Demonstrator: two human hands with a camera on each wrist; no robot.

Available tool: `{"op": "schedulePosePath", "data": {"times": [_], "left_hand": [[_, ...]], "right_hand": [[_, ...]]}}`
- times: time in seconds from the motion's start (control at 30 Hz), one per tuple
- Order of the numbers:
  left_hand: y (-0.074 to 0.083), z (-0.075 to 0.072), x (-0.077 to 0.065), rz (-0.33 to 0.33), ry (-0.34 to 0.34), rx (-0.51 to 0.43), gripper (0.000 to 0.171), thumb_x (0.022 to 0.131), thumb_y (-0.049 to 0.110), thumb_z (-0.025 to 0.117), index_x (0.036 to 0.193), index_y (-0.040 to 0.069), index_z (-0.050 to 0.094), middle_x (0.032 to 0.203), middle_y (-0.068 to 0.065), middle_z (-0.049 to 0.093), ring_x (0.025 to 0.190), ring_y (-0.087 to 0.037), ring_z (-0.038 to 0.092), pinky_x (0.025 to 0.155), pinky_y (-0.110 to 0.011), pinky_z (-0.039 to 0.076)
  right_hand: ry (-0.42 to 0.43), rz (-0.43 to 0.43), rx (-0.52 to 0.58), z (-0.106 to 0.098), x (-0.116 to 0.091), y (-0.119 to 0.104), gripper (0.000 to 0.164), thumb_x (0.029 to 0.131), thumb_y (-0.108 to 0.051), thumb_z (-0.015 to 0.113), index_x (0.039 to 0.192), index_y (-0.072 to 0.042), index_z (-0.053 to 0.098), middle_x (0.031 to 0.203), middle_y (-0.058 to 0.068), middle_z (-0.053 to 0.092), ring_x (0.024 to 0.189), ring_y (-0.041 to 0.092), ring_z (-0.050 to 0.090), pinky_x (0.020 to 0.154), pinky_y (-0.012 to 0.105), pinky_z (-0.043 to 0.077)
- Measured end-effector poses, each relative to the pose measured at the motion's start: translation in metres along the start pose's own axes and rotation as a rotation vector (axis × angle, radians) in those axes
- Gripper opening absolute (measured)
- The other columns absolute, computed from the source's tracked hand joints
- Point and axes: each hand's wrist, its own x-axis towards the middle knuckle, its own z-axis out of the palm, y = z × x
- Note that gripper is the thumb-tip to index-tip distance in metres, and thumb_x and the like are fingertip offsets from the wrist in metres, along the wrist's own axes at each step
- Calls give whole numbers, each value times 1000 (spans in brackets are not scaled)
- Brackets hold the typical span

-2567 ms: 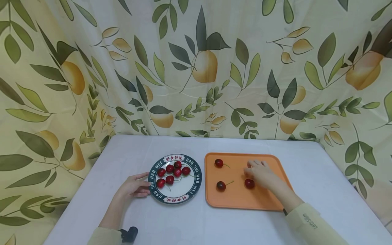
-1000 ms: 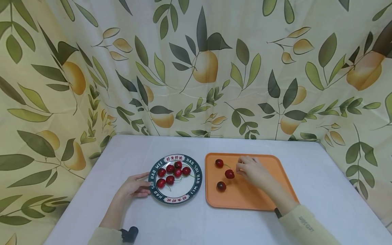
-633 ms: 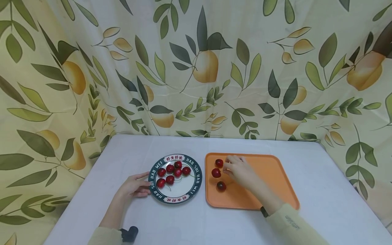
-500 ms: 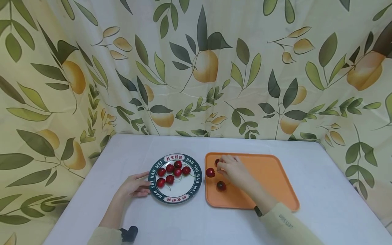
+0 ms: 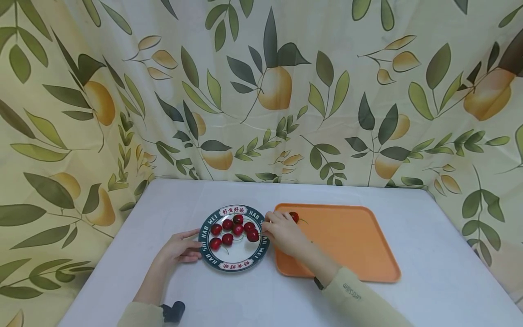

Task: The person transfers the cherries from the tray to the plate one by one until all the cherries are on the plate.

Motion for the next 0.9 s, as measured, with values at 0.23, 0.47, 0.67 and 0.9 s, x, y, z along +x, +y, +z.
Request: {"op": "schedulePosePath", "data": {"times": [0.23,0.47,0.67,0.9], "left_hand": [[1,1,0,-1,16,1,55,82,4,61,135,6,44,80,-10,68,58,-18,65,59,-31,57],[1,2,0,-5,13,14,55,83,4,60,136,5,43,81,-10,68,58,-18,65,59,-30,57],[0,2,1,-4,28,17,55,83,3,60,135,6,44,79,-10,67,58,-18,65,59,-31,57],[-2,2,3,-3,23,14,56,82,4,61,135,6,44,80,-10,67,58,-19,65,59,-31,58]], "right_hand": [[-50,14,-61,12,10,-17,12,84,-23,66,94,-18,69,92,-1,52,89,15,45,83,33,38],[-69,9,-100,21,16,-24,14,84,-25,66,95,-18,68,94,-1,55,91,15,46,86,33,40],[-80,-1,-149,31,17,-27,16,85,-28,64,99,-20,68,100,-1,57,95,16,47,83,31,40],[-115,2,-196,39,18,-34,23,85,-31,63,105,-20,69,103,0,57,95,15,47,81,28,39]]}}
